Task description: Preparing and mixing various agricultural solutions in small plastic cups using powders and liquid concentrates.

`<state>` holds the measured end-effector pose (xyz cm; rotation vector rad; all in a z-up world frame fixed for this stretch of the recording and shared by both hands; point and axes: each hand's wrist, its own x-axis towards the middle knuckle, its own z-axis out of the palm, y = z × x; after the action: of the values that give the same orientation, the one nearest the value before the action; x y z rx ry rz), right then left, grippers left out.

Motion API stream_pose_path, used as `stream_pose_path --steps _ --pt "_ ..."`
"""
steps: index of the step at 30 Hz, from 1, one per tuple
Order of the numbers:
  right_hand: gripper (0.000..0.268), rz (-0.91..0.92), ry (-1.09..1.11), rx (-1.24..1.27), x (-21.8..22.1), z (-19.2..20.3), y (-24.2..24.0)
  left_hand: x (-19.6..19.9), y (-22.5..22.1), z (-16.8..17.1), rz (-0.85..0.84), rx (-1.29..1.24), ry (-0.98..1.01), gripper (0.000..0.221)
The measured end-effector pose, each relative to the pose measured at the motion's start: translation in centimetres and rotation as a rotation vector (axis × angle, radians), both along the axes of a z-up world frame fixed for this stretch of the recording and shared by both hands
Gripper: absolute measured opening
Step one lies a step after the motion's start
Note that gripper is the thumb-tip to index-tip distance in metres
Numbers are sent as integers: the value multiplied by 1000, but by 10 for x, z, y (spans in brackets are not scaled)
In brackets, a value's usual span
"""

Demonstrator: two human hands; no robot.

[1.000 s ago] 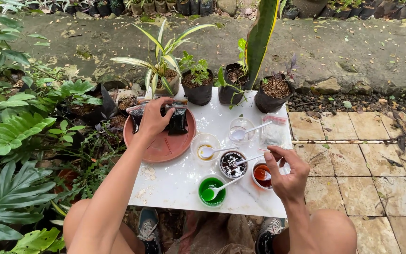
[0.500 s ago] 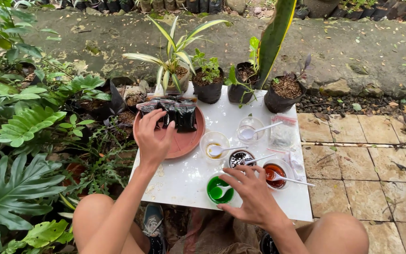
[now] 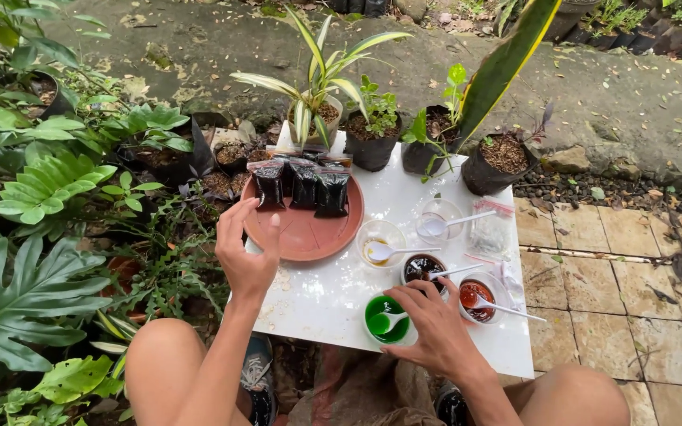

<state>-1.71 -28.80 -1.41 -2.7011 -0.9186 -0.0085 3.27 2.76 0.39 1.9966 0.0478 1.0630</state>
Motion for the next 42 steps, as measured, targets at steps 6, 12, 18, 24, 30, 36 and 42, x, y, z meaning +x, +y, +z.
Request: stream_pose_path --steps 6,12,18,24,30,36,42 --pt "89 -47 30 32 -3 -2 1 5 5 0 17 -50 25 39" --pt "86 -101 21 54 -8 10 5 7 10 3 18 -74 -3 39" --pt "92 -120 37 79 3 57 15 7 16 9 50 -88 3 42" --pt "88 -166 -166 51 51 95 16 8 21 12 46 -150 37 42" --pt "82 -229 -143 45 121 102 29 9 23 12 73 -170 35 40" --pt "78 -291 -172 64 187 51 33 14 29 5 74 -184 50 42" --pt "80 -355 -99 21 214 18 38 15 30 7 65 -204 66 44"
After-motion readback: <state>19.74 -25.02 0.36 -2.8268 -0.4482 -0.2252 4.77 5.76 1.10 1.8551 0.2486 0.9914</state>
